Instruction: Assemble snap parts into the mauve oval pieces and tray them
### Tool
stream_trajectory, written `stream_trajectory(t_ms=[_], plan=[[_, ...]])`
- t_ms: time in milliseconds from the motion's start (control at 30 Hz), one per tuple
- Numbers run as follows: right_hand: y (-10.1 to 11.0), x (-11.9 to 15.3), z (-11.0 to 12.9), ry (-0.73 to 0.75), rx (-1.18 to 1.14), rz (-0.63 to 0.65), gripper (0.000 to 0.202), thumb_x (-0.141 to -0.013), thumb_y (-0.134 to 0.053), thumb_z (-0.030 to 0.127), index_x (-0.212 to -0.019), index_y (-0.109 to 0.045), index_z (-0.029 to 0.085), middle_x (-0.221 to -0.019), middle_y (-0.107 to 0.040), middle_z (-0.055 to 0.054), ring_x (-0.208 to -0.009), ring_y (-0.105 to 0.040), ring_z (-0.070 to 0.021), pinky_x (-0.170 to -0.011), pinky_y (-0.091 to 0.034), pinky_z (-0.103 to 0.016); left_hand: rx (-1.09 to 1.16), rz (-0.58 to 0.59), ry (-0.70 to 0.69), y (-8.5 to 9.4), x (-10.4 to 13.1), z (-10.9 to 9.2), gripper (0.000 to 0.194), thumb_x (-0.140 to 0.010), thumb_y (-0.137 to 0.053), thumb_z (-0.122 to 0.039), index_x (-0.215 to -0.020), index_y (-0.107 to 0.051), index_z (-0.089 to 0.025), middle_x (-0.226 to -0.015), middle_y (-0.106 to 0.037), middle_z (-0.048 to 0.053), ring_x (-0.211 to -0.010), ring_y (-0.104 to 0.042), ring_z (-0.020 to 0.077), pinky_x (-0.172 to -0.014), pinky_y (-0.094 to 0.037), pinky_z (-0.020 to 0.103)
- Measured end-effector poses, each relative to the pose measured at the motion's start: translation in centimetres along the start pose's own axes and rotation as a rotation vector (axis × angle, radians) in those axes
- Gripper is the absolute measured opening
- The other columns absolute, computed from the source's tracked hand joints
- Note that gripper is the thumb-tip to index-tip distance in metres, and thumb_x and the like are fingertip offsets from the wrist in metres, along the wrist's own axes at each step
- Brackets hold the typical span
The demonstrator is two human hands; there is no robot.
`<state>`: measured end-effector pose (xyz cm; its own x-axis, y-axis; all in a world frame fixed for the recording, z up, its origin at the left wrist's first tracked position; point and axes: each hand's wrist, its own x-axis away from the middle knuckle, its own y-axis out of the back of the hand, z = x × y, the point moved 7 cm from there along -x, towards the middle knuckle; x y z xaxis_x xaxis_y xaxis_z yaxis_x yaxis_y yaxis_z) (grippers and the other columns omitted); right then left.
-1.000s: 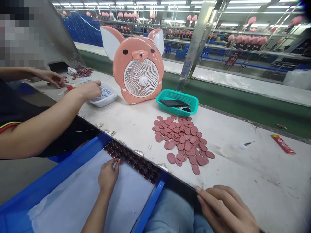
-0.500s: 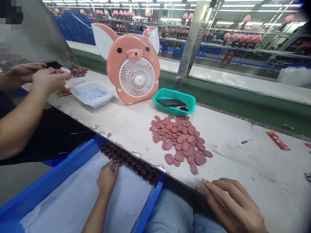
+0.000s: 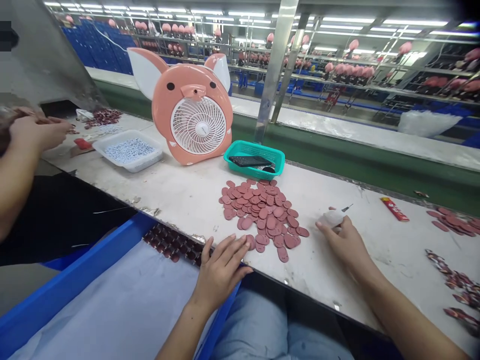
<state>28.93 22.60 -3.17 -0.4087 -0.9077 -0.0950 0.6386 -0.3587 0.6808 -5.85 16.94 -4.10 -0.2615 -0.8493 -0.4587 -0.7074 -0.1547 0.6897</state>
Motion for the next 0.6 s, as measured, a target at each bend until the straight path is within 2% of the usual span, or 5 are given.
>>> stream_trajectory(t_ms=[200,333,433,500,600], plan=[[0.4,1.7,1.0,-0.002,-0.162,0.012,0.051,-0.085,-0.065,0.054,-0.122,-0.058,0.019,-0.124,-0.066,-0.015,-0.1,-0.066,-0.0294,-0.09,-0.051,-0.046,0.228,-0.005,0.097,0.1,0.1,0.4,0.029,-0.087,-0.071,-0.021,-0.102,-0.079,-0.045,-0.108,-0.082,0.0,-0.106,-0.073,0.026,-0.112,-0.031,0.048],[0.3,5.2,3.0,0.042,-0.345,0.067,0.052,-0.088,-0.063,0.056,-0.125,-0.052,0.022,-0.112,-0.066,-0.01,-0.094,-0.065,-0.025,-0.068,-0.057,-0.033,0.454,-0.104,0.319,0.6,0.6,0.1,0.013,-0.079,-0.078,-0.027,-0.085,-0.083,-0.038,-0.091,-0.085,0.003,-0.095,-0.075,0.0278,-0.104,-0.042,0.046],[-1.0,8.5,5.2,0.073,-0.46,0.197,0.047,-0.083,-0.069,0.054,-0.115,-0.057,0.021,-0.091,-0.066,-0.005,-0.079,-0.065,-0.0207,-0.059,-0.055,-0.028,0.659,-0.226,0.59,0.9,1.6,-0.6,0.013,-0.083,-0.075,-0.038,-0.085,-0.083,-0.028,-0.085,-0.083,0.007,-0.083,-0.074,0.0257,-0.081,-0.055,0.038],[-2.4,10.7,6.9,0.086,-0.523,0.311,0.042,-0.08,-0.073,0.051,-0.104,-0.061,0.019,-0.084,-0.068,-0.003,-0.074,-0.067,-0.0198,-0.063,-0.056,-0.029,0.803,-0.242,0.744,0.4,2.2,-1.6,0.024,-0.083,-0.074,-0.045,-0.086,-0.082,-0.022,-0.081,-0.081,0.009,-0.073,-0.071,0.0224,-0.062,-0.055,0.03],[-4.5,13.2,9.4,0.098,-0.599,0.478,0.038,-0.08,-0.075,0.049,-0.097,-0.06,0.019,-0.08,-0.07,-0.003,-0.07,-0.068,-0.0193,-0.063,-0.058,-0.029,0.975,-0.228,0.888,-0.4,2.8,-3.6,0.032,-0.075,-0.079,-0.051,-0.08,-0.081,-0.019,-0.075,-0.077,0.009,-0.07,-0.068,0.0204,-0.052,-0.051,0.025]])
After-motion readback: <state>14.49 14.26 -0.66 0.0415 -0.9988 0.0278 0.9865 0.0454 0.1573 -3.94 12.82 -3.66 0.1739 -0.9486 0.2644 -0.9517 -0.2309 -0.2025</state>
